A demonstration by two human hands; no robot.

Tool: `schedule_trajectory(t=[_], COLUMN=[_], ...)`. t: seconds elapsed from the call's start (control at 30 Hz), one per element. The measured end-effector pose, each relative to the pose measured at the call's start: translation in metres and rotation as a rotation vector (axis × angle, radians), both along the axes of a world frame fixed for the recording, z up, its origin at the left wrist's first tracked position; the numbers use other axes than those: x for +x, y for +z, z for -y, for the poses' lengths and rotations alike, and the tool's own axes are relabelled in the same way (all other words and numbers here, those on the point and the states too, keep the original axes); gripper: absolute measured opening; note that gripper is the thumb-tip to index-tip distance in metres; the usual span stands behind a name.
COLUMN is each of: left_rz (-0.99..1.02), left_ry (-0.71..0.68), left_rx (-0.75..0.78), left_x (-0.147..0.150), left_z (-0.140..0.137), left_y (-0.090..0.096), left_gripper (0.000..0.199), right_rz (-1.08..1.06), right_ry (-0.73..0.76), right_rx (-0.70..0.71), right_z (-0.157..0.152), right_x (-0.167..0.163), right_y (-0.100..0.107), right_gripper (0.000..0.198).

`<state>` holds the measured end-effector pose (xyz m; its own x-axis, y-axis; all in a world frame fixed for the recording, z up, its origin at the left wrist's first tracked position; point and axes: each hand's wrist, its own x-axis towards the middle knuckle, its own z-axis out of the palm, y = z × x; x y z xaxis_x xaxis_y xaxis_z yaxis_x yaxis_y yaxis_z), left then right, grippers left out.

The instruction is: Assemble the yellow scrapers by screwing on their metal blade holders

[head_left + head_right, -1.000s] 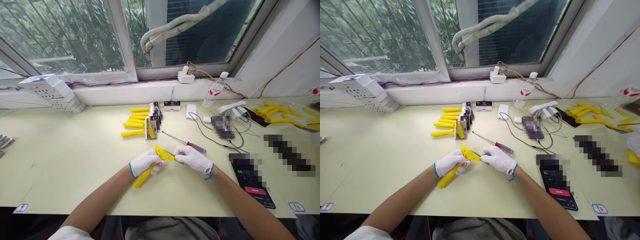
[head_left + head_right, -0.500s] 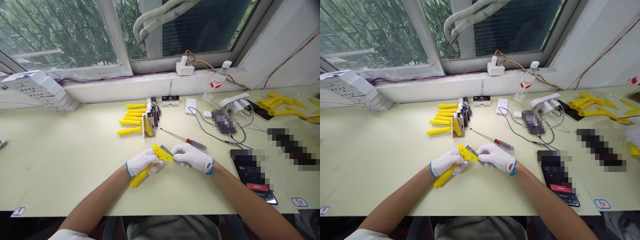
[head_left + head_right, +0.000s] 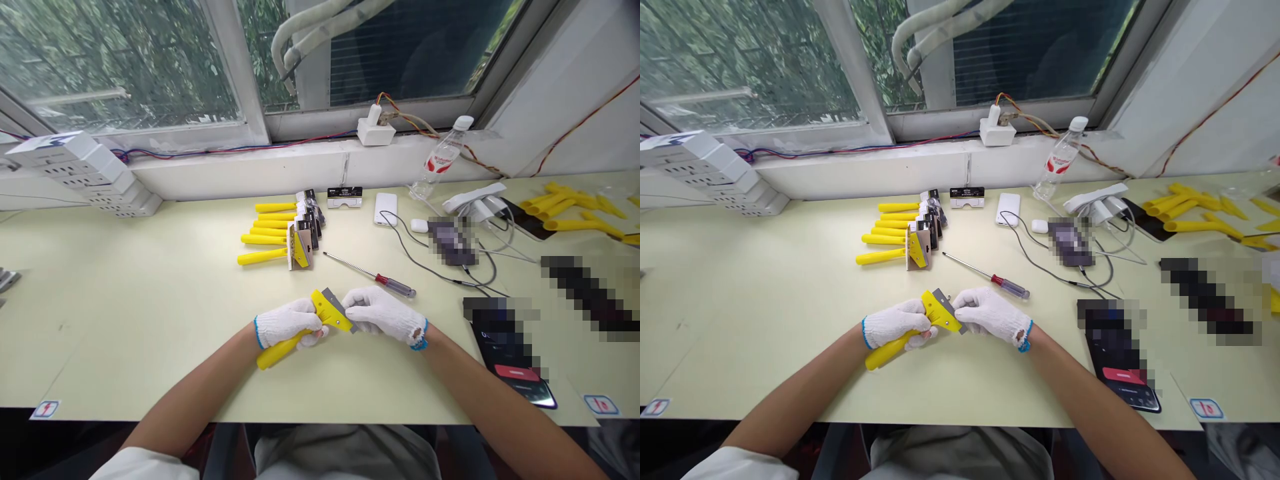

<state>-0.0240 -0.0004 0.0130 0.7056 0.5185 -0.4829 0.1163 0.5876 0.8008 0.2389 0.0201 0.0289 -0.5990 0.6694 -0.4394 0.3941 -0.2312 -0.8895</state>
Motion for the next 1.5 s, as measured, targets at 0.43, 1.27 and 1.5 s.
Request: schedule_trajectory(t=[0.43,1.27,1.5], left_rz=[-0.029,-0.168,-0.164], left_ry=[-0.032,0.041,0.032], left_rx=[0.014,0.123,0.136], left_x=[0.000,0.011,0.011], left_z=[0.002,0.009,0.009], left_y=[-0.004,0.008,0.009], left_gripper=[0.009,0.023,0.022], right_rz=[-0.019,-0.079,-0.079], right_ry=[-0.077,-0.103,-0.111], right_rx=[0.141,0.282,0.296], right_z=[0.006,0.012,0.013], right_x=[-0.010,-0.012,-0.013], right_y=[-0.015,-0.013,-0.017], right_gripper=[0.022,0.019,0.017])
